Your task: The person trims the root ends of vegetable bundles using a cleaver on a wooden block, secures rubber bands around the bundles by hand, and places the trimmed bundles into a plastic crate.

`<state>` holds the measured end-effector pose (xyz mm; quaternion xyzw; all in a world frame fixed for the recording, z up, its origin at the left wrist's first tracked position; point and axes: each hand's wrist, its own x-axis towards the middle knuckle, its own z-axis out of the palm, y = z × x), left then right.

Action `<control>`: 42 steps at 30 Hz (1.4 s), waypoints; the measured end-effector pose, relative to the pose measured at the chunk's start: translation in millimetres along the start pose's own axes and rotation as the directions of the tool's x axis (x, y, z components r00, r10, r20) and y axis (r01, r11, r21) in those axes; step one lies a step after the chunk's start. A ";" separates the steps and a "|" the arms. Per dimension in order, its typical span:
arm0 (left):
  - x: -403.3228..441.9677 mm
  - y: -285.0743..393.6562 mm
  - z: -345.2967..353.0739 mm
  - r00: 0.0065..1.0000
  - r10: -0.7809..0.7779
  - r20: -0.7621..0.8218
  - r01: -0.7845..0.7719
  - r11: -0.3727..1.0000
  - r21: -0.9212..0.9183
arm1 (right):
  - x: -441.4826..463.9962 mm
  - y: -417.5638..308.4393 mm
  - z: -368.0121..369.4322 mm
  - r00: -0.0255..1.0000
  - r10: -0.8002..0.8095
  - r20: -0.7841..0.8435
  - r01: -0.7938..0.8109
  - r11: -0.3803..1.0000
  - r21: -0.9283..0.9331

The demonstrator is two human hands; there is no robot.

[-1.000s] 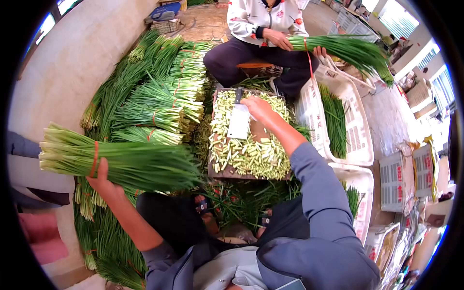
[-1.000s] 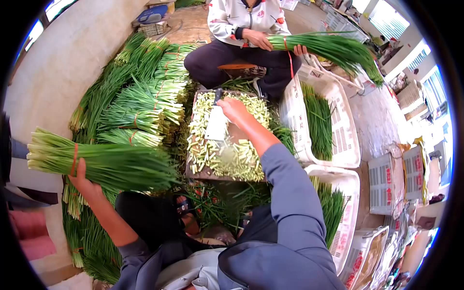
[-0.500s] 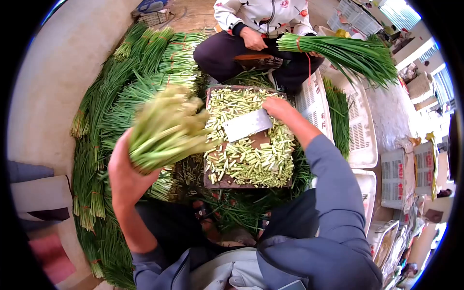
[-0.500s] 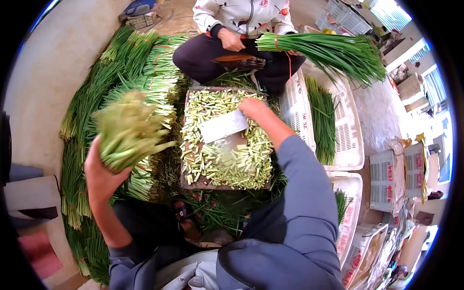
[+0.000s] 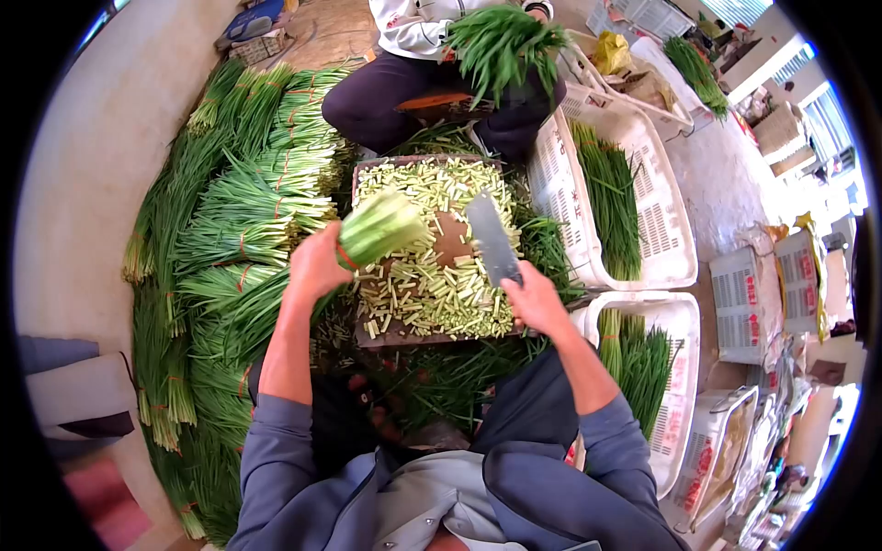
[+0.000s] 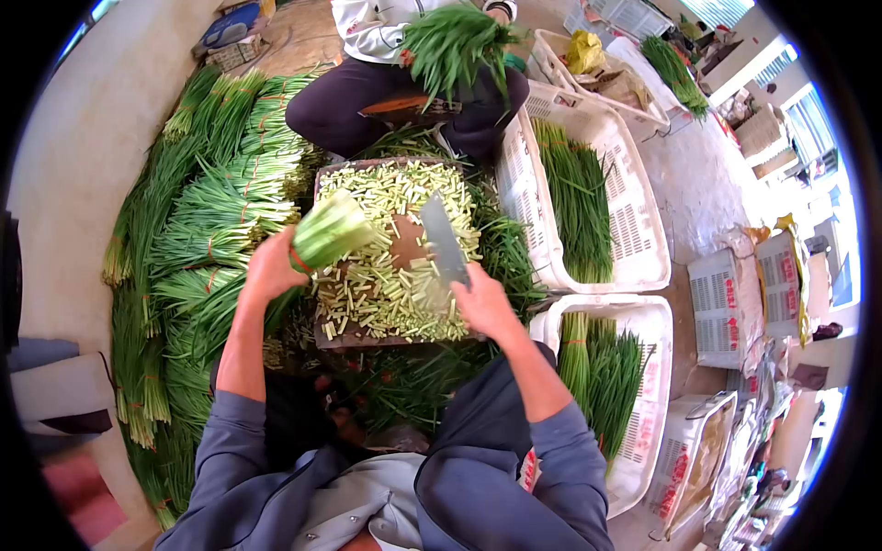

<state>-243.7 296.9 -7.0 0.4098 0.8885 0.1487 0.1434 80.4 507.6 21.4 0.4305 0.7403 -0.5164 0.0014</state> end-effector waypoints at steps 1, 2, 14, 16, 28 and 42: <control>-4.8 -4.8 -14.3 0.996 -0.018 -0.092 0.011 0.997 -0.077 | -1.6 -12.5 15.0 0.995 0.059 0.080 -0.063 0.997 0.050; -11.1 -0.7 -35.0 0.985 -0.116 -0.126 0.103 0.989 -0.107 | 2.9 -9.7 39.5 0.980 -0.195 0.027 0.197 0.978 -0.074; -23.1 -15.8 -33.8 0.931 -0.212 -0.297 0.141 0.960 -0.242 | 64.4 4.9 131.8 0.989 -0.150 0.017 0.150 0.980 -0.132; -20.5 -2.5 -31.2 0.953 -0.174 -0.247 0.122 0.970 -0.212 | 53.4 14.7 94.3 0.991 -0.115 -0.064 0.098 0.971 -0.217; 22.9 13.1 57.2 0.966 0.037 0.257 -0.072 0.989 0.129 | 11.0 27.1 30.9 0.962 -0.103 -0.255 0.060 0.983 -0.173; 43.9 78.6 71.4 0.995 0.094 -0.027 -0.085 0.971 0.223 | -23.7 65.1 49.3 0.908 -0.254 -0.334 0.197 0.961 -0.195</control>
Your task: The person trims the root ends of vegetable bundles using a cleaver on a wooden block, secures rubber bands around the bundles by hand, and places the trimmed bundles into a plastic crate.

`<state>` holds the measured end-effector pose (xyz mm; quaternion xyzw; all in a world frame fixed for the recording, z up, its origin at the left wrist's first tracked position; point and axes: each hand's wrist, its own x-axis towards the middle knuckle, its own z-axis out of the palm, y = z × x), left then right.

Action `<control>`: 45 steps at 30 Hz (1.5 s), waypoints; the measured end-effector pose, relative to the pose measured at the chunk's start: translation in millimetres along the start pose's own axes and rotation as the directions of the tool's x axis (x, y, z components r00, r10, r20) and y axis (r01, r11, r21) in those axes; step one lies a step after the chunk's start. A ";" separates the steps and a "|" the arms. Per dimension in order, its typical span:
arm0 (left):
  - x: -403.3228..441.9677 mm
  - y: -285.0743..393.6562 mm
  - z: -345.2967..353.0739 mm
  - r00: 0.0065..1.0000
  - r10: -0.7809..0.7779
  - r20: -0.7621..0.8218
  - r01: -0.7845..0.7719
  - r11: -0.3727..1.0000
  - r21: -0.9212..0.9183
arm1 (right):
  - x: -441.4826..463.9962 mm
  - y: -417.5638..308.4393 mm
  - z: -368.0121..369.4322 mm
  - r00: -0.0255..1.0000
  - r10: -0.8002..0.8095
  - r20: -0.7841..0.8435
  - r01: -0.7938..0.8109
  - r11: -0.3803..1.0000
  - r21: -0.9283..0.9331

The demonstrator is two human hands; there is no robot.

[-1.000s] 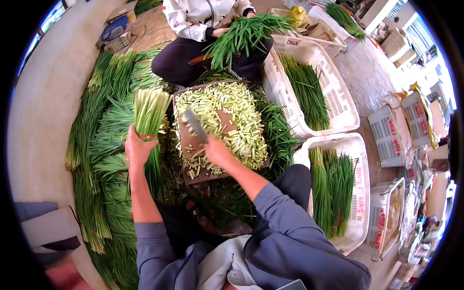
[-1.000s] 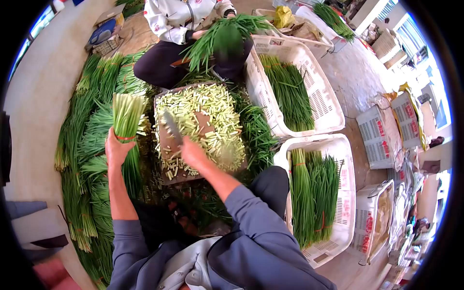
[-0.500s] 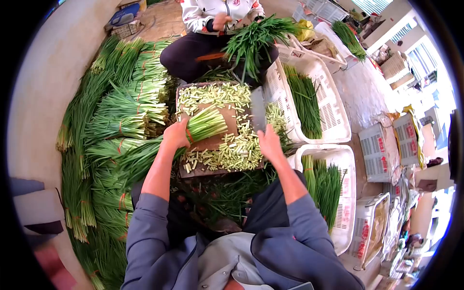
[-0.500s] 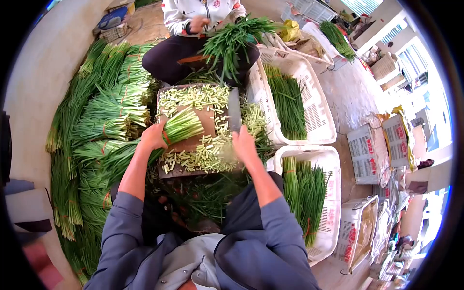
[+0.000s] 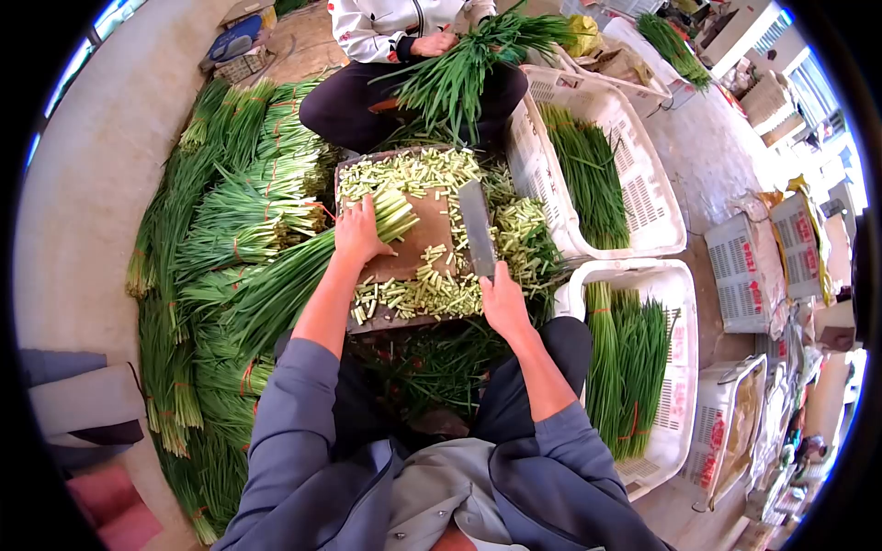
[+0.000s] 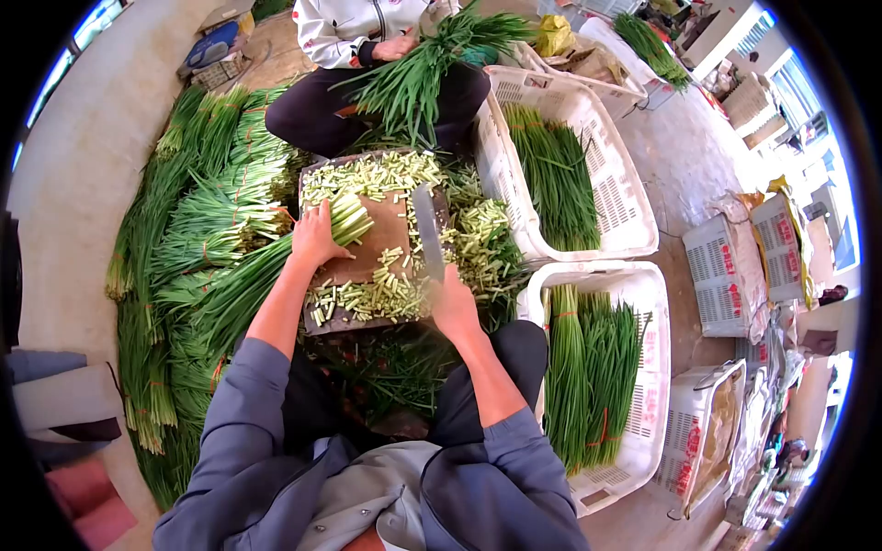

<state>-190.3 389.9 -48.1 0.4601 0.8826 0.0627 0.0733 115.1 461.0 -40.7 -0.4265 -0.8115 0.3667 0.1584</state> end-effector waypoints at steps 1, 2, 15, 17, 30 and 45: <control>3.1 -0.8 -0.9 1.000 -0.006 0.018 0.005 0.999 0.034 | -1.0 3.3 3.6 1.000 -0.003 0.000 0.003 1.000 0.006; 7.0 -1.6 -2.2 1.000 -0.004 0.029 0.002 0.999 0.041 | -2.0 5.5 8.9 1.000 -0.004 0.009 0.004 1.000 -0.001; 3.1 9.1 7.4 0.984 -0.028 0.176 0.015 0.997 0.079 | 9.0 -46.8 43.6 0.967 -0.221 0.123 0.225 0.974 -0.022; 1.6 10.0 7.5 0.987 -0.037 0.159 0.024 0.996 0.080 | 12.4 -46.1 46.7 0.963 -0.218 0.160 0.230 0.971 -0.062; 6.4 20.0 8.4 0.981 -0.069 0.183 0.052 0.994 0.097 | 14.8 -55.1 48.6 0.966 -0.134 0.219 0.159 0.982 -0.098; 11.3 15.8 2.0 0.961 -0.087 0.263 0.102 0.994 -0.046 | 25.8 -72.5 30.9 0.939 0.002 0.345 0.053 0.988 -0.148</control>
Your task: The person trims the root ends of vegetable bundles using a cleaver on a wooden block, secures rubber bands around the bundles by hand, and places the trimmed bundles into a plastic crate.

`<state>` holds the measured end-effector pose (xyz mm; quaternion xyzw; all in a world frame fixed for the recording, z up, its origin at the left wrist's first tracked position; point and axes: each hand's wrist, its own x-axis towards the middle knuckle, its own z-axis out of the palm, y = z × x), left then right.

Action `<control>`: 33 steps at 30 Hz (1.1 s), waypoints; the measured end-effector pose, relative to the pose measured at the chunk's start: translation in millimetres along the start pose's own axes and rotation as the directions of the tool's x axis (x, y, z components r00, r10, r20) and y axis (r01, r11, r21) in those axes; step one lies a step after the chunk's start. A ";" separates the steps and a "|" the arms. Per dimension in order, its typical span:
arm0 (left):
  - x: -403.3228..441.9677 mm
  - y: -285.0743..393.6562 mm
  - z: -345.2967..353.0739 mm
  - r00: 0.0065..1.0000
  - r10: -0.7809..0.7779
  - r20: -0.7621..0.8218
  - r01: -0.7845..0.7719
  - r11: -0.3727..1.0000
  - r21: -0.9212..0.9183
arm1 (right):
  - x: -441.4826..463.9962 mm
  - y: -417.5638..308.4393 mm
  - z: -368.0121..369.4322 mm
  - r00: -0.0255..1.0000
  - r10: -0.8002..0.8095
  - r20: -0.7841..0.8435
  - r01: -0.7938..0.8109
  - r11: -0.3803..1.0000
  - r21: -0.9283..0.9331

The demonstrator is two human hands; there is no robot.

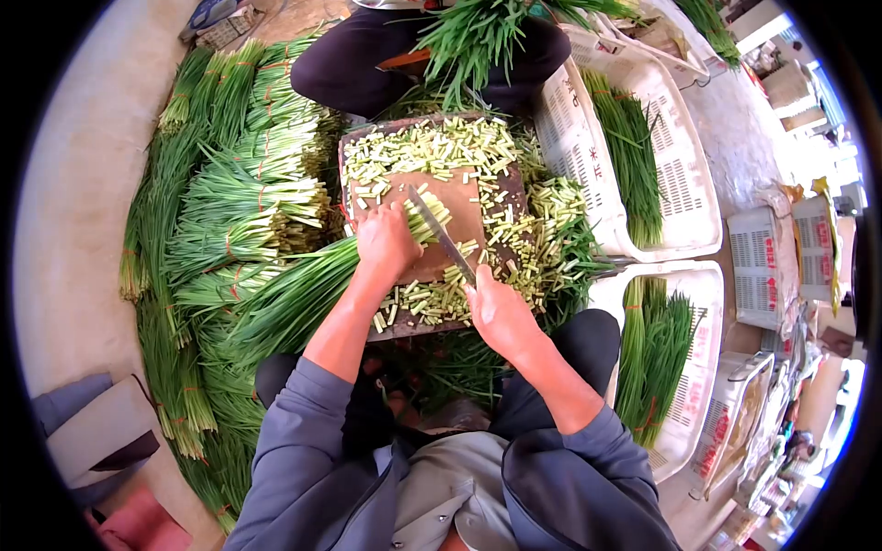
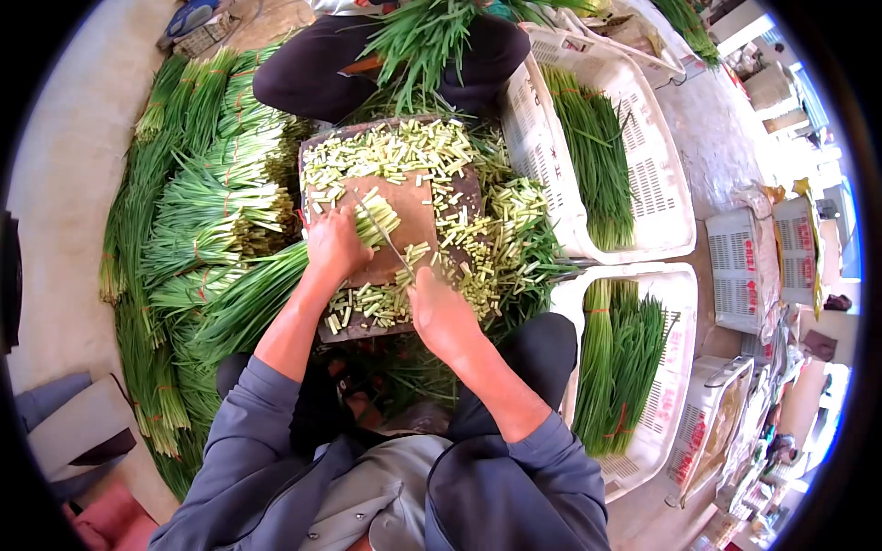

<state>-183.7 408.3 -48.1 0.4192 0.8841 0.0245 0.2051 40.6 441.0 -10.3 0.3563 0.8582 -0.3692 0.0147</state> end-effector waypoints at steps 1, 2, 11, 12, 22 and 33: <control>0.5 -0.8 3.2 0.999 0.020 -0.038 -0.019 1.000 0.019 | -0.2 -4.7 -1.6 1.000 0.024 0.009 -0.024 1.000 -0.004; 0.9 -2.3 7.4 0.997 0.037 -0.074 -0.035 0.999 0.038 | 1.1 -4.6 0.0 0.999 0.034 0.019 -0.034 0.999 -0.012; 16.0 -15.7 25.4 0.980 0.090 -0.177 -0.092 0.996 -0.001 | 57.0 -12.5 1.6 0.997 -0.055 0.053 0.052 0.997 0.054; 15.0 -17.0 26.5 0.982 0.085 -0.167 -0.087 0.996 -0.008 | 43.3 -11.5 -4.3 0.990 0.022 0.141 -0.028 0.999 0.041; 8.5 -15.8 18.5 0.986 0.106 -0.130 -0.117 0.990 -0.078 | 122.6 0.8 58.7 0.992 -0.088 -0.085 0.096 0.991 0.095; -28.6 -41.0 8.8 0.916 0.277 -0.291 -0.316 0.944 -0.094 | 44.6 77.2 -18.3 0.958 0.139 -0.251 -0.162 0.984 -0.071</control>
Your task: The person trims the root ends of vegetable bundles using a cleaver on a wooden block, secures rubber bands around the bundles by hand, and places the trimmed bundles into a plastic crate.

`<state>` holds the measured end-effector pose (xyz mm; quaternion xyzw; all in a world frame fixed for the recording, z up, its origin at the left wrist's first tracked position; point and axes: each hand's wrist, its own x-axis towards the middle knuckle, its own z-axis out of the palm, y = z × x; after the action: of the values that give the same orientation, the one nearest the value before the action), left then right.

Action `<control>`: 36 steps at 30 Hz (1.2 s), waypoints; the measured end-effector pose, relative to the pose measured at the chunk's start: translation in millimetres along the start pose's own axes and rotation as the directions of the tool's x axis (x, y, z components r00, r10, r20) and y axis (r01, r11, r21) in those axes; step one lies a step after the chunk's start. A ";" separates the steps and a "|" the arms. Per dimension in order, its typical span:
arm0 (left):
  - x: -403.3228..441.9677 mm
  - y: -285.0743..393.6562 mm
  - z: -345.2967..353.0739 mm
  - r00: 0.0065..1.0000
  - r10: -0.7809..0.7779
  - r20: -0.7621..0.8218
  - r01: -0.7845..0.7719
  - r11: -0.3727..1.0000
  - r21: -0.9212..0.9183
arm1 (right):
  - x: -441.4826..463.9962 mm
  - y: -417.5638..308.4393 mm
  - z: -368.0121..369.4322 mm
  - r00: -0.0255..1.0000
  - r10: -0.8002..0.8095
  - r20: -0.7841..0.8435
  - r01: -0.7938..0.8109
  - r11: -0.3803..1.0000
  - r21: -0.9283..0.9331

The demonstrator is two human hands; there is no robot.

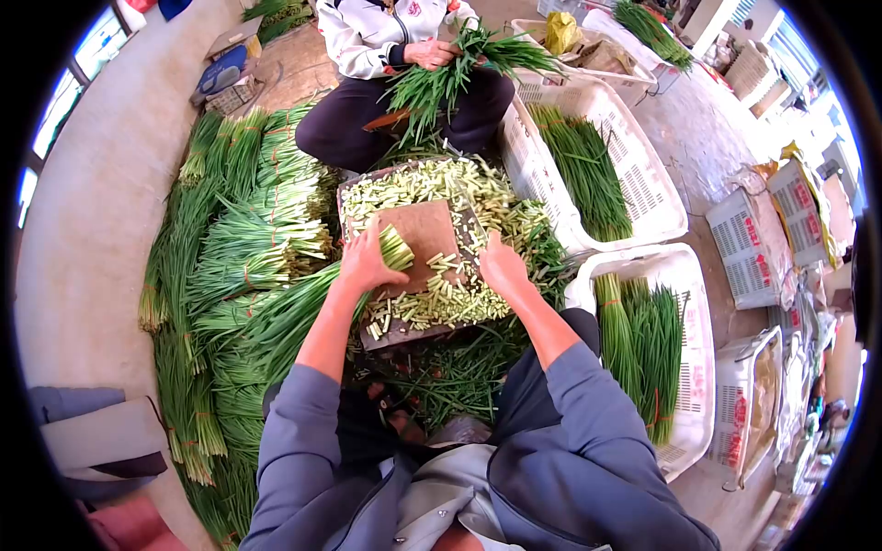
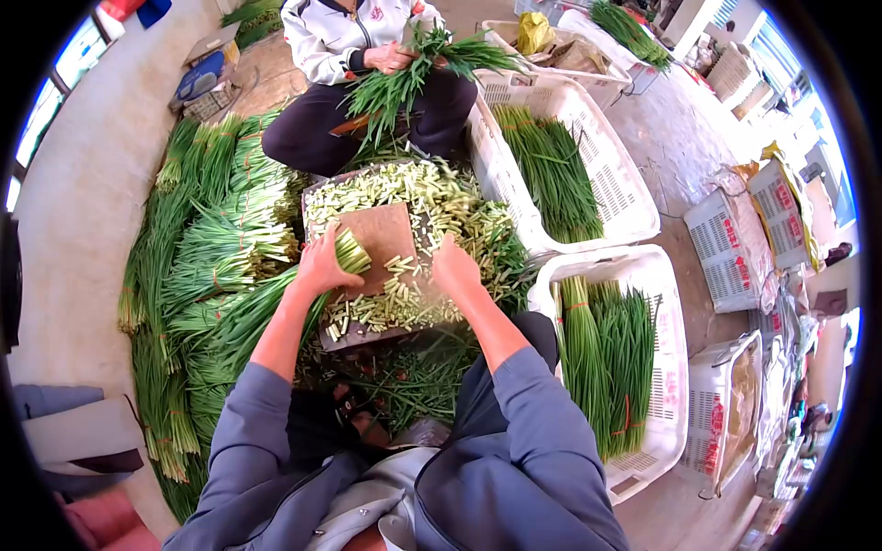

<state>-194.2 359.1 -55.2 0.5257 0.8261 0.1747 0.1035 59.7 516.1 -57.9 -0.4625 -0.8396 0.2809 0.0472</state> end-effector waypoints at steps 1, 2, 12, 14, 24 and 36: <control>-10.7 -8.6 -2.9 1.000 -0.025 0.012 0.024 0.999 0.022 | -10.8 -2.3 -8.0 0.998 0.052 0.031 -0.051 0.998 -0.047; -24.2 -17.9 -5.3 0.998 -0.055 0.028 0.054 0.997 0.046 | -19.1 3.3 -2.2 0.998 0.046 0.039 -0.044 0.998 -0.037; -85.8 -12.2 -0.7 0.977 -0.119 -0.178 0.153 0.970 0.189 | -26.1 -44.4 15.7 0.889 -0.441 -0.120 0.455 0.833 0.314; -98.6 -9.0 6.8 0.971 -0.068 -0.231 0.111 0.977 0.181 | -37.6 -57.3 13.8 0.881 -0.464 -0.093 0.468 0.824 0.319; -127.7 35.6 -45.2 0.919 -0.020 -0.393 0.052 0.996 0.070 | -96.5 -68.9 -19.7 0.898 -0.405 -0.170 0.434 0.759 0.485; -172.1 97.6 -120.3 0.741 -0.176 -0.648 0.015 0.969 -0.246 | -178.2 -149.6 -72.4 0.913 -0.324 -0.247 0.372 0.414 0.830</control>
<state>-82.3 219.5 91.7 0.3704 0.8093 0.4369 -0.1297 73.3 342.0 112.0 -0.1980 -0.6600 0.6349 0.3493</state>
